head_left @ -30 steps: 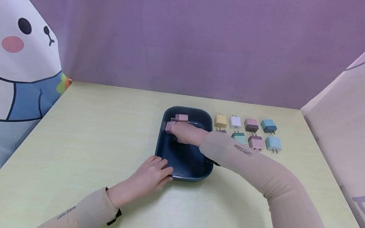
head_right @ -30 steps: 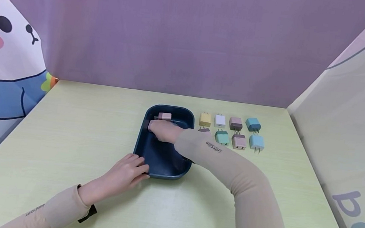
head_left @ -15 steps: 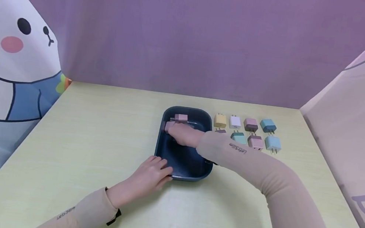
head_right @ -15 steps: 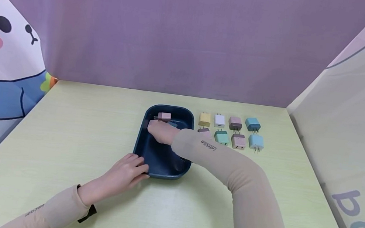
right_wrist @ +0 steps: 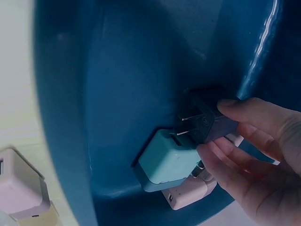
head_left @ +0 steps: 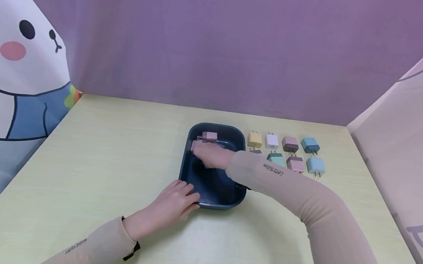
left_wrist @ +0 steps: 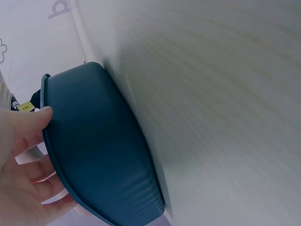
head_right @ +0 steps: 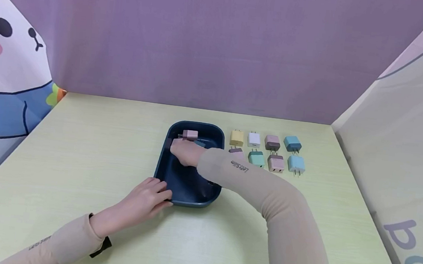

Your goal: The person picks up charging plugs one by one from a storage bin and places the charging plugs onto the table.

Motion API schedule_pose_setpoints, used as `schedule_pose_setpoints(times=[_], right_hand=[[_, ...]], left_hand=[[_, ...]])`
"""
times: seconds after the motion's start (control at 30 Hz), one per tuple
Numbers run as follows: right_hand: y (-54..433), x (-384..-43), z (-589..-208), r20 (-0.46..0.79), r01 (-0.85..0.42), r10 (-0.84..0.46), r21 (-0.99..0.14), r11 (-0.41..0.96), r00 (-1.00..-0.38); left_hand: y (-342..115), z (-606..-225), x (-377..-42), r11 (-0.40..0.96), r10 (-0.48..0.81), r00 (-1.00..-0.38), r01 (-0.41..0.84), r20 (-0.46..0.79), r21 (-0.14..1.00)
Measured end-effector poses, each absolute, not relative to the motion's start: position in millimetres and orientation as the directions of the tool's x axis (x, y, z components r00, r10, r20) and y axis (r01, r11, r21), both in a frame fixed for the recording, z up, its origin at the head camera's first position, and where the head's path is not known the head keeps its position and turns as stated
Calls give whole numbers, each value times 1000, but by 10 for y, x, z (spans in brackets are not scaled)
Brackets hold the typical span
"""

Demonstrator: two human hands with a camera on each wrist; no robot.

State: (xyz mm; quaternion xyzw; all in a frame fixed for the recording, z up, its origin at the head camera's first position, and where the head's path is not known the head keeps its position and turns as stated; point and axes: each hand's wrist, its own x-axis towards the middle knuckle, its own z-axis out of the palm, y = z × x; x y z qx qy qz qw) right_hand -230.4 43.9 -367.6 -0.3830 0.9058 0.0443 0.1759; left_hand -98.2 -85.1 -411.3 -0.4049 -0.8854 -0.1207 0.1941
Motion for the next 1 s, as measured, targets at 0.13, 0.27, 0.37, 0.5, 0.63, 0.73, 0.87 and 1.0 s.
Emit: schedule_pose_setpoints(times=[0.13, 0.27, 0.37, 0.5, 0.63, 0.73, 0.87, 1.0], right_hand=[[443, -2308, -3677, -365, -705, -677, -72, 705, -640], [452, -2307, -3668, -372, -694, -671, -92, 714, -641], [455, -2303, -3649, -379, -680, -664, -114, 725, -644], [459, -2291, -3604, -387, -678, -661, -114, 726, -643], [472, -2277, -3543, -380, -675, -660, -114, 729, -648], [489, -2272, -3496, -381, -664, -655, -131, 737, -652], [515, -2269, -3433, -391, -649, -650, -154, 745, -652], [540, -2256, -3352, -384, -648, -649, -150, 746, -657]], left_hand=[[-849, -4108, -983, 642, 670, -596, 765, 441, 58], [-849, -4109, -984, 644, 672, -599, 763, 436, 56], [-850, -4113, -985, 645, 672, -601, 762, 432, 55], [-851, -4119, -987, 645, 672, -601, 762, 432, 57], [-850, -4118, -989, 647, 672, -604, 760, 428, 56], [-848, -4115, -988, 651, 672, -609, 757, 420, 56], [-847, -4109, -982, 657, 672, -617, 752, 410, 56], [-845, -4105, -979, 655, 673, -614, 754, 413, 54]])
